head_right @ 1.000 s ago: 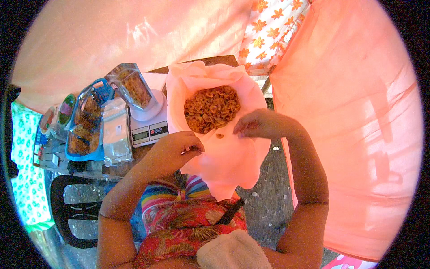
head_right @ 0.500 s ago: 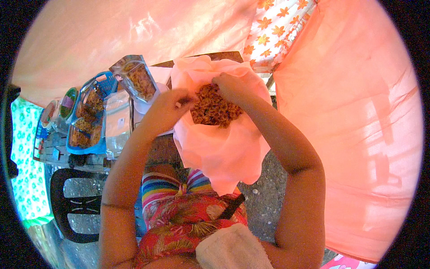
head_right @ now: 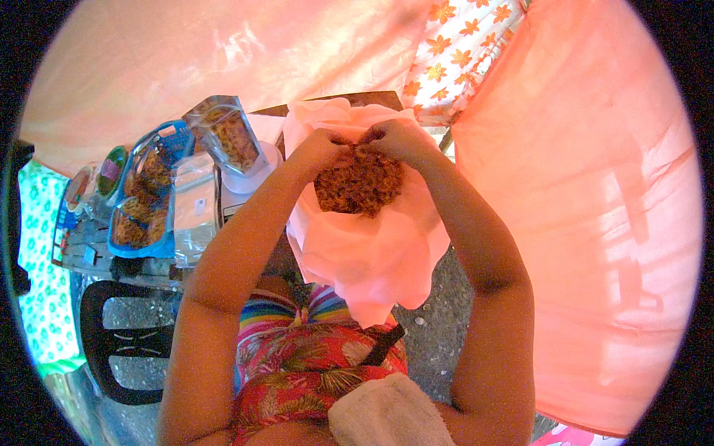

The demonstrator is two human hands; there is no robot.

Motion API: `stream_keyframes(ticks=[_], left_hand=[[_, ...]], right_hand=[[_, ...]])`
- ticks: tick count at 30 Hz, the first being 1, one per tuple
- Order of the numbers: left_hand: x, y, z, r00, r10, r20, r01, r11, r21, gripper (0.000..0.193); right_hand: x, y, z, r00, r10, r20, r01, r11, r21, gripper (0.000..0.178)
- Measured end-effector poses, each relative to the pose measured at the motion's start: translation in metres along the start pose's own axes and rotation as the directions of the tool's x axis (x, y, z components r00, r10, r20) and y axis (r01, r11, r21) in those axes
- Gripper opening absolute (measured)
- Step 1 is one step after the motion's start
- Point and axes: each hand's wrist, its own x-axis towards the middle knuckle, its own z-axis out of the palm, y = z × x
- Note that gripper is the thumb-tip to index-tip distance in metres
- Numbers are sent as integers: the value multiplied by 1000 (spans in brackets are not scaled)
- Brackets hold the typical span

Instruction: The person scoops dried food from a pink cloth bag and places it into small clear plastic bags on a digital scale. They repeatedly add or remove small amounts to reach a target weight, then set the filled bags aside in a blue basket.

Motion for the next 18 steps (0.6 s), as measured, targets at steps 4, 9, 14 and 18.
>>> stream_keyframes(ticks=[4, 9, 14, 18], left_hand=[[-2, 12, 4, 969, -246, -34, 215, 899, -382, 18], [-3, 9, 4, 972, -224, -73, 138, 794, -592, 15], [-8, 13, 13, 963, -161, -217, 57, 905, -422, 18], [-18, 26, 18, 951, -46, -307, 10, 993, -120, 22]], right_hand=[[1, 4, 3, 999, -23, 34, 14, 970, 244, 19], [-2, 1, 10, 999, 6, -31, 12, 826, 564, 25], [-13, -14, 13, 996, 85, -22, -41, 671, 740, 25], [-17, -28, 16, 986, 141, -88, -40, 714, 699, 22]])
